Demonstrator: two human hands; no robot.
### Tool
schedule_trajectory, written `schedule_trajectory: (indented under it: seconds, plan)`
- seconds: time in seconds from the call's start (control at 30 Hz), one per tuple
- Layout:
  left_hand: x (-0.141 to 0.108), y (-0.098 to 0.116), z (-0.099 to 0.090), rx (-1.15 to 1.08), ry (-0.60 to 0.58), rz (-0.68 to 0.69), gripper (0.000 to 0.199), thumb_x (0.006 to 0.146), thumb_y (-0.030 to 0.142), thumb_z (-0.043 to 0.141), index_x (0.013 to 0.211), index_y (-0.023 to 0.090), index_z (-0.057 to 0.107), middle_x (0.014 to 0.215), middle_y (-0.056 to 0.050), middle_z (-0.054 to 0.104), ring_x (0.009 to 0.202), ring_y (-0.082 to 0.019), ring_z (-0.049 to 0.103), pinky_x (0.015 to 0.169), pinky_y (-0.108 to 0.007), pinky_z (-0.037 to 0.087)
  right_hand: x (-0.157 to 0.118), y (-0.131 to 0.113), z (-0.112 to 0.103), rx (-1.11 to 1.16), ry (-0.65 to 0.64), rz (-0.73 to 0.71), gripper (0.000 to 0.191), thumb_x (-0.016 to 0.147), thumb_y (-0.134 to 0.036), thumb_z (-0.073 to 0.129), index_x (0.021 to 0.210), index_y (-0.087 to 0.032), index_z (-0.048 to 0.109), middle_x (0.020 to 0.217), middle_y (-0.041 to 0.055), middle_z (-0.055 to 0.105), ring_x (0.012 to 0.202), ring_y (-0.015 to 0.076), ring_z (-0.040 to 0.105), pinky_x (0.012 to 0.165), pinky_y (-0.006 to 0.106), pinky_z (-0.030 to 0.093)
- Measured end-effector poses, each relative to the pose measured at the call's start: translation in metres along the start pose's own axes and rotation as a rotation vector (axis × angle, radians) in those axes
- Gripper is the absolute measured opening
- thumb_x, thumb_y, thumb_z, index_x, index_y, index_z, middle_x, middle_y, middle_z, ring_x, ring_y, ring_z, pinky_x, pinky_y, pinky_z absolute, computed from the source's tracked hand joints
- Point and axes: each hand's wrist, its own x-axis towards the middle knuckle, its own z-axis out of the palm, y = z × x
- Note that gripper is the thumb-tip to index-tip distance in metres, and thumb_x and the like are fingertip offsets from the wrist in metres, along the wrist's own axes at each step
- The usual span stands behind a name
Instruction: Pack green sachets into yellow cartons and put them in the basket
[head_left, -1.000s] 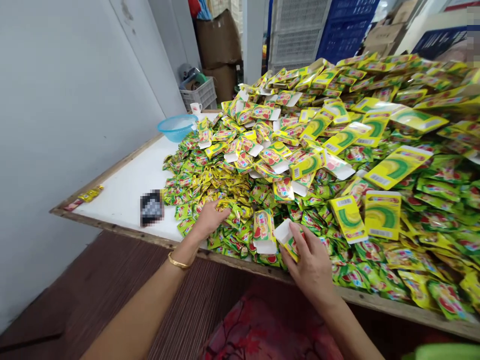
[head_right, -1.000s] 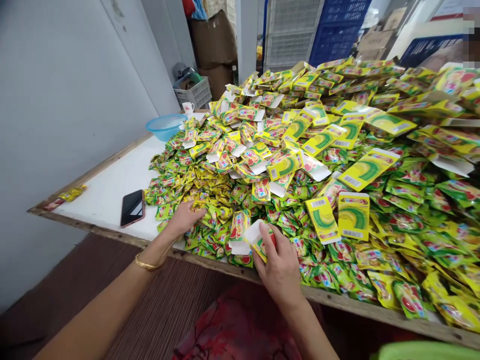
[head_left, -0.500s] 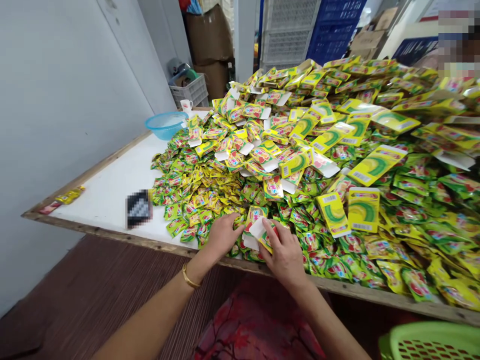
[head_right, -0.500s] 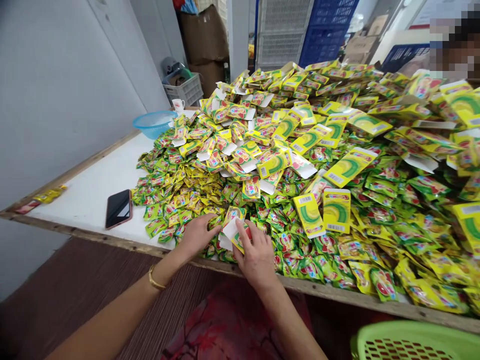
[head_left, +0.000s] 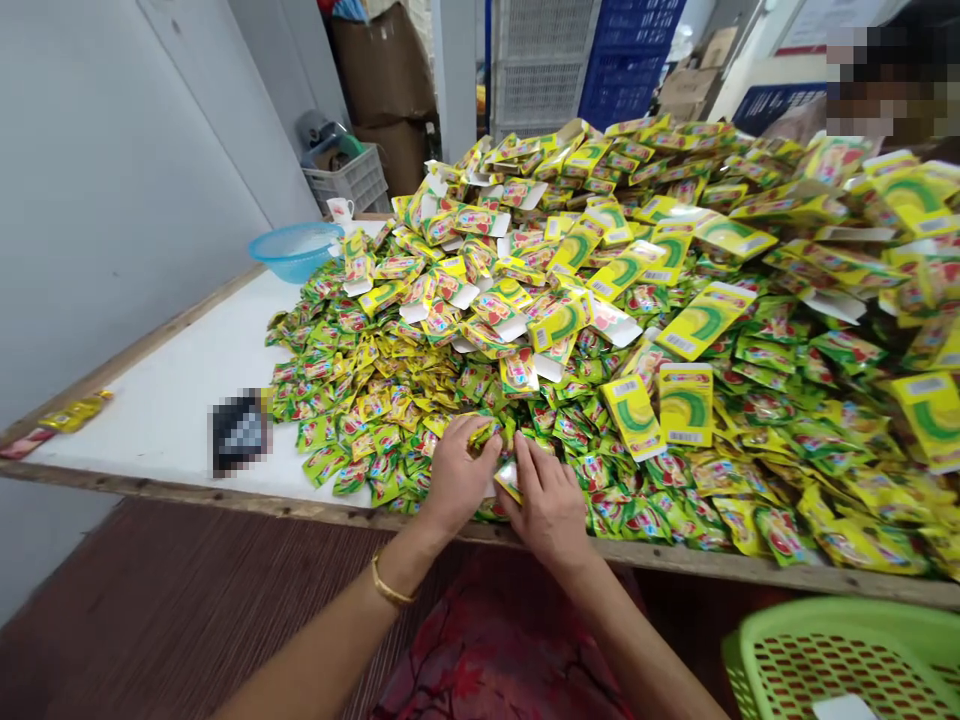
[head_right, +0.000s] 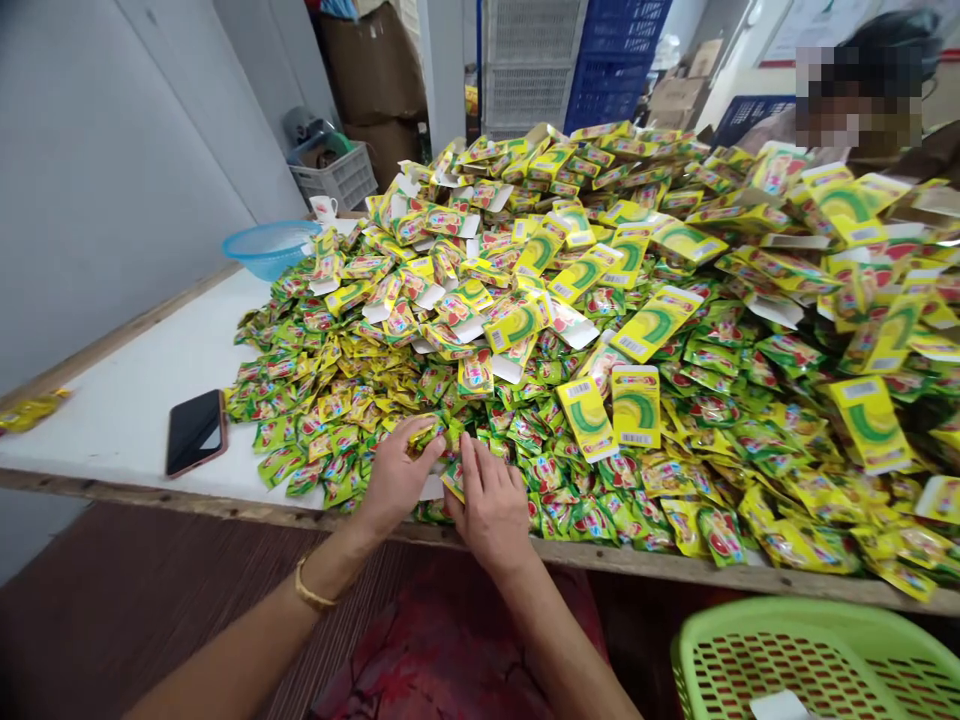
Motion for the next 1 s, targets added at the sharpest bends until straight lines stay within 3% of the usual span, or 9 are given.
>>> schedule_trajectory:
  seconds: [0.1,0.17,0.3,0.43,0.53,0.63,0.77,0.87,1.0]
  plan:
    - [0.006,-0.002,-0.012,0.055,-0.209,-0.023,0.015,0.077,0.023,0.051,0.075,0.016,0.064,0.080,-0.003,0.067,0.079,-0.017,0.061,0.077,-0.029,0.050,-0.001,0.002,-0.002,-0.014,0.022,0.023,0.063,0.092,-0.037,0.045,0.144,-0.008,0.023,0.121,0.0152,0.058,0.102,0.0240,0.053,0.080,0.036,0.038]
    - [0.011,0.000,-0.021,0.073,-0.305,-0.028,0.016,0.075,0.021,0.050,0.080,0.016,0.064,0.079,-0.002,0.067,0.078,-0.017,0.062,0.075,-0.028,0.050,0.000,0.002,-0.002,-0.013,-0.003,0.018,0.063,0.092,-0.036,0.046,0.144,-0.008,0.023,0.121,0.0151,0.058,0.101,0.0241,0.053,0.078,0.035,0.038]
    - [0.018,0.003,-0.027,0.106,-0.328,0.081,0.033,0.071,0.015,0.050,0.102,0.019,0.062,0.099,-0.001,0.068,0.089,-0.016,0.061,0.084,-0.027,0.048,-0.001,0.002,-0.002,0.012,-0.047,-0.040,0.062,0.092,-0.036,0.044,0.144,-0.009,0.024,0.122,0.0150,0.057,0.100,0.0240,0.054,0.077,0.036,0.037]
    - [0.024,0.004,-0.023,0.141,-0.353,0.231,0.028,0.072,0.012,0.046,0.093,0.018,0.063,0.092,-0.002,0.068,0.084,-0.015,0.061,0.082,-0.027,0.048,-0.003,0.003,-0.001,0.045,-0.021,-0.093,0.062,0.092,-0.038,0.045,0.143,-0.006,0.026,0.121,0.0155,0.057,0.103,0.0238,0.053,0.079,0.036,0.037]
    - [0.024,0.003,-0.020,0.132,-0.366,0.322,0.019,0.080,0.020,0.048,0.091,0.017,0.063,0.089,-0.004,0.066,0.082,-0.015,0.060,0.079,-0.027,0.048,-0.003,0.004,0.000,0.049,0.010,-0.086,0.060,0.092,-0.038,0.045,0.140,-0.005,0.031,0.119,0.0163,0.058,0.102,0.0240,0.053,0.079,0.036,0.037]
    - [0.018,0.002,-0.018,0.143,-0.349,0.322,0.016,0.083,0.026,0.050,0.089,0.017,0.062,0.087,-0.004,0.065,0.083,-0.016,0.061,0.079,-0.027,0.049,-0.002,0.004,0.002,0.054,0.015,-0.059,0.058,0.091,-0.037,0.045,0.138,-0.005,0.034,0.118,0.0161,0.059,0.099,0.0238,0.053,0.078,0.035,0.037]
    - [0.009,-0.002,-0.015,0.156,-0.280,0.277,0.025,0.079,0.011,0.045,0.096,0.019,0.062,0.095,-0.003,0.067,0.088,-0.015,0.061,0.083,-0.027,0.047,-0.002,0.004,0.001,0.061,0.007,-0.029,0.059,0.091,-0.038,0.046,0.138,-0.006,0.034,0.119,0.0160,0.058,0.100,0.0236,0.053,0.078,0.035,0.037]
    - [0.007,-0.003,-0.017,0.171,-0.351,0.278,0.026,0.074,0.006,0.042,0.081,0.018,0.064,0.083,-0.002,0.066,0.081,-0.014,0.060,0.079,-0.026,0.046,-0.003,0.004,0.000,0.078,-0.020,-0.053,0.057,0.091,-0.037,0.046,0.138,-0.006,0.036,0.120,0.0154,0.058,0.100,0.0235,0.053,0.078,0.035,0.037]
    - [0.008,0.000,-0.020,0.232,-0.469,0.242,0.024,0.079,0.011,0.039,0.071,0.017,0.062,0.074,-0.002,0.062,0.075,-0.014,0.057,0.073,-0.026,0.045,-0.004,0.005,-0.002,0.118,-0.042,-0.080,0.057,0.090,-0.036,0.046,0.139,-0.007,0.034,0.120,0.0145,0.058,0.103,0.0229,0.053,0.079,0.035,0.037]
